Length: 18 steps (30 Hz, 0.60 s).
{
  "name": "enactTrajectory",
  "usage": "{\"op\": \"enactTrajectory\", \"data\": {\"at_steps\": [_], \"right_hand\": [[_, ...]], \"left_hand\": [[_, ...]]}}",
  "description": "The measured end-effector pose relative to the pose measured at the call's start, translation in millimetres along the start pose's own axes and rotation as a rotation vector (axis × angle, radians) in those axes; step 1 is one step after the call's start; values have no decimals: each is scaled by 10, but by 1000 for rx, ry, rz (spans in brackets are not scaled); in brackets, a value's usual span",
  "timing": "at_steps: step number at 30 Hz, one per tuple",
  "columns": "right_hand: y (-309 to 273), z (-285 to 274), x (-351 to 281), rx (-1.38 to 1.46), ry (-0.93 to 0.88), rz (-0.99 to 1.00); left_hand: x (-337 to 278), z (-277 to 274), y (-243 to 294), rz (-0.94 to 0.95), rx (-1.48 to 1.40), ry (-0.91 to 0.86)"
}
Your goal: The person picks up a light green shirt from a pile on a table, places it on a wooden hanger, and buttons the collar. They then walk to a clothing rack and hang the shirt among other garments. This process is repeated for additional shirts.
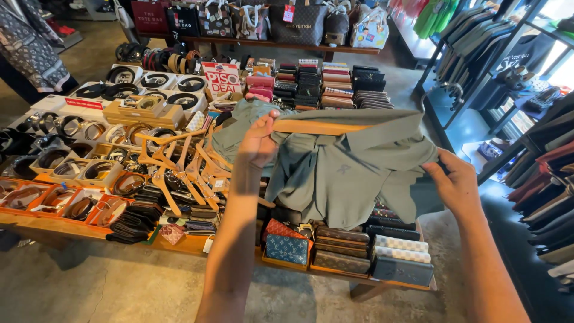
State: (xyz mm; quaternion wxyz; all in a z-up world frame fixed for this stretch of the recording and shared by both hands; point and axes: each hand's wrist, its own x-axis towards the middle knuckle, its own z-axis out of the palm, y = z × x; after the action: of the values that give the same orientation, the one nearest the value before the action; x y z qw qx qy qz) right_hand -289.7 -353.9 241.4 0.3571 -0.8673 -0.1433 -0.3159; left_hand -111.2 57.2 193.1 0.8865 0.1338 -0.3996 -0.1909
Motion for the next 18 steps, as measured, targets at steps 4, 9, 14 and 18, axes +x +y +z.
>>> {"op": "enactTrajectory", "data": {"at_steps": [4,9,14,18], "right_hand": [[-87,-45,-88,-34,53,6],[-149,-132,-141,-139,87,-61],[-236,-304,-119,-406,91,-259],[-442,-525,-45,-469,107,-305]], "left_hand": [[7,-53,57,-15,296,273],[-1,257,26,-8,620,530],[43,312,-72,67,1245,611],[36,396,-66,66,1325,602]]}}
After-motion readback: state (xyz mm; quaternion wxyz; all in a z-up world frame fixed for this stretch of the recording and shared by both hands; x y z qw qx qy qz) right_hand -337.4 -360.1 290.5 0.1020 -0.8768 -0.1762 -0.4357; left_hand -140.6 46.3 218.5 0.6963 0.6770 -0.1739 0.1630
